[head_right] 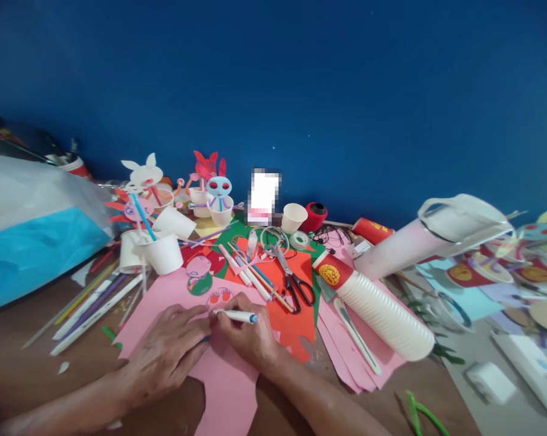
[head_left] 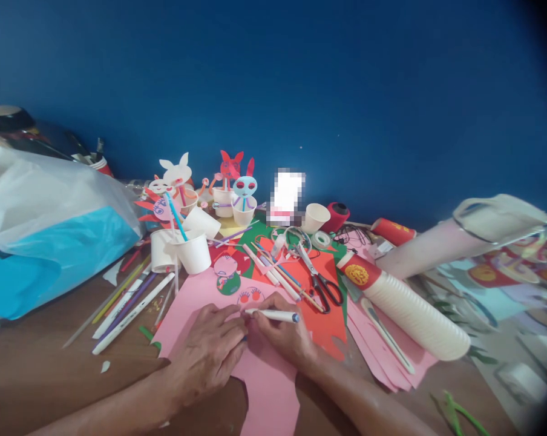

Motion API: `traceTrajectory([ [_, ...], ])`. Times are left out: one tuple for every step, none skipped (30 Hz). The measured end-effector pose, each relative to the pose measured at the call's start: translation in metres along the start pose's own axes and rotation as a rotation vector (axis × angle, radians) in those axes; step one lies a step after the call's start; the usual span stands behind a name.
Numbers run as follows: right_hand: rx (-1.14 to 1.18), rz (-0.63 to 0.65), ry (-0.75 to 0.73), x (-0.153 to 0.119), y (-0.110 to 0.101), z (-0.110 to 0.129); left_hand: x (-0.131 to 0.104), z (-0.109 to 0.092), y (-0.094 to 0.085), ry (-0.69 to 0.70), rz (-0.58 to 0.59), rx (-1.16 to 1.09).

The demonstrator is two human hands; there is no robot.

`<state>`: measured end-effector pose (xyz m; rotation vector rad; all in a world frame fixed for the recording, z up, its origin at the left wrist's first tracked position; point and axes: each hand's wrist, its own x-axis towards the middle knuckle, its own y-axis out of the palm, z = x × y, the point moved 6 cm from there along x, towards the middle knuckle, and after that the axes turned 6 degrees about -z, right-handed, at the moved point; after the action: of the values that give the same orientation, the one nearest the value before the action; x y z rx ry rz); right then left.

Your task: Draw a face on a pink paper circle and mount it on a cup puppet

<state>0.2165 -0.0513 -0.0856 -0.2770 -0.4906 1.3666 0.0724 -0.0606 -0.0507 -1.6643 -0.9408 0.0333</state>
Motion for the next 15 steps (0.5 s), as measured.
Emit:
traceTrajectory([
  [-0.011,0.0,-0.005,0.0001,0.0002,0.0005,0.0001,-0.0001,-0.0002,0.0,-0.003,0.0],
  [-0.021,-0.001,-0.008,0.0002,0.0002,0.0011,0.0002,-0.0002,-0.0004,0.001,-0.008,-0.002],
  [-0.029,0.0,-0.01,0.0003,0.0003,0.0017,0.0003,-0.0003,-0.0005,0.002,-0.011,-0.004],
  [-0.033,-0.002,-0.01,0.0004,0.0002,0.0022,0.0004,-0.0005,-0.0005,0.004,-0.01,-0.005],
  [-0.035,-0.004,-0.008,0.0004,0.0001,0.0026,0.0003,-0.0005,-0.0002,0.004,-0.007,-0.004],
  [-0.036,-0.005,-0.006,0.0005,0.0,0.0028,0.0001,-0.0005,0.0002,0.003,-0.004,-0.002],
  [-0.038,-0.005,-0.002,0.0005,-0.0001,0.0029,-0.0003,-0.0003,0.0006,0.002,-0.002,0.002],
  [-0.041,-0.005,0.001,0.0005,-0.0003,0.0027,-0.0008,0.0,0.0009,0.001,-0.004,0.004],
  [-0.044,-0.002,0.003,0.0005,-0.0003,0.0026,-0.0014,0.0002,0.0012,0.0,-0.007,0.004],
  [-0.049,0.0,0.003,0.0005,-0.0004,0.0024,-0.0021,0.0003,0.0015,0.002,-0.013,-0.002],
  [-0.053,0.002,0.002,0.0005,-0.0005,0.0023,-0.0027,0.0005,0.0016,0.002,-0.021,-0.01],
  [-0.055,0.002,0.001,0.0006,-0.0007,0.0022,-0.0033,0.0007,0.0018,0.001,-0.027,-0.018],
  [-0.057,0.001,0.0,0.0006,-0.0008,0.0021,-0.0038,0.001,0.0021,-0.002,-0.029,-0.025],
  [-0.058,0.001,0.0,0.0006,-0.0009,0.0021,-0.0041,0.0014,0.0025,-0.006,-0.028,-0.028],
  [-0.056,0.002,0.0,0.0006,-0.0008,0.0021,-0.0042,0.0017,0.0027,-0.009,-0.024,-0.029],
])
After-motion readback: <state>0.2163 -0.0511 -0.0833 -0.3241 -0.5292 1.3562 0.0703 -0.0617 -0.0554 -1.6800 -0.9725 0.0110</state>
